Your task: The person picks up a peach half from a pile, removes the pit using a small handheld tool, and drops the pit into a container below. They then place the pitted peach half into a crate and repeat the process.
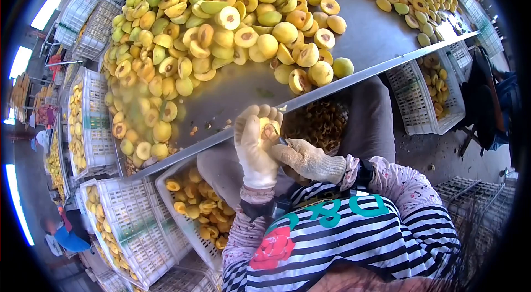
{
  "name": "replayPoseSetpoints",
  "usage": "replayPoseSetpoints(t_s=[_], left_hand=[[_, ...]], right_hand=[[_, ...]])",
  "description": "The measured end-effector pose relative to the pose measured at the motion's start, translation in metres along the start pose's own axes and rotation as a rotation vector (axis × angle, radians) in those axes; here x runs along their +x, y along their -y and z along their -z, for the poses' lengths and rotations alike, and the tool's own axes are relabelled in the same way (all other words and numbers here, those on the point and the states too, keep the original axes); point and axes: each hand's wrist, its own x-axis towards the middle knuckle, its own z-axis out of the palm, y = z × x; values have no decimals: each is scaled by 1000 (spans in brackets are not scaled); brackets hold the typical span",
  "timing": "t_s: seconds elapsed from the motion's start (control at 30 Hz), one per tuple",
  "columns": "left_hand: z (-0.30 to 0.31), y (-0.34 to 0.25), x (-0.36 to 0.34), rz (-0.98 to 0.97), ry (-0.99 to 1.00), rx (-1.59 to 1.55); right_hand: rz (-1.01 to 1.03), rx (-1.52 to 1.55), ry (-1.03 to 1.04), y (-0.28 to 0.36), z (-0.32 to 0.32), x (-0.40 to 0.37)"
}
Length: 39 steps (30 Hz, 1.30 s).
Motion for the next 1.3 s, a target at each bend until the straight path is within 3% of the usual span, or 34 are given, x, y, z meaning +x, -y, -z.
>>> replayPoseSetpoints(t_s=[0.1, 0.2, 0.27, 0.33, 0.4, 0.43, 0.5, 0.57, 0.6, 0.63, 0.7, 0.77, 0.8, 0.83, 0.9, 0.93, 0.97, 1.0, 1.07, 1.17, 1.23, 1.27, 1.3], left_hand=[[-11, -2, 1, 3, 57, 33], [-7, -4, 5, 93, 193, 3], [-15, -4, 2, 80, 239, 27], [-27, -3, -4, 28, 227, 119], [-30, 6, -5, -111, 269, 193], [-31, 10, -7, -179, 289, 228], [-35, 11, -9, -125, 283, 206], [-34, 3, -7, 19, 305, 146], [-33, -1, -5, 31, 300, 378], [-30, -2, -1, 39, 369, 312], [-20, 0, 6, 53, 498, 174], [-22, -1, 4, -82, 540, 221], [-25, 1, 1, -181, 511, 316], [-25, 1, -1, -277, 480, 410], [-22, -2, 0, -270, 541, 326], [-20, -3, 0, -261, 569, 285], [-18, -4, -1, -252, 594, 243], [-18, -10, 0, -67, 647, 138], [-11, -22, 10, 109, 703, 153], [-7, -29, 17, 292, 720, 143], [-3, -33, 23, 395, 791, 120], [-10, -30, 16, 276, 782, 217], [-10, -26, 14, 293, 782, 116]], right_hand=[[6, 370, 285, -15, 13, 5], [130, 200, 230, -16, 18, -1], [377, 86, 94, -22, 15, 1], [384, 139, 141, -21, 20, -4], [151, 354, 373, -13, 35, -15], [147, 383, 419, -14, 37, -16], [136, 437, 512, -15, 41, -17], [328, 212, 304, -18, 38, -16], [421, 99, 200, -19, 35, -15], [513, -15, 92, -19, 34, -15], [363, -74, 173, -14, 39, -18], [226, -183, 269, -13, 43, -15], [223, -116, 209, -14, 37, -14], [402, -118, 87, -6, 31, -18], [424, -66, 78, -10, 25, -13], [250, 43, 351, -19, 36, -3], [168, 119, 497, -20, 40, -2], [74, 184, 635, -20, 44, -1], [315, -36, 439, -11, 34, -8], [241, 114, 366, -14, 17, -8], [-9, 340, 527, -21, 18, -6], [-15, 426, 619, -21, 17, -6], [-19, 512, 709, -20, 16, -5]])
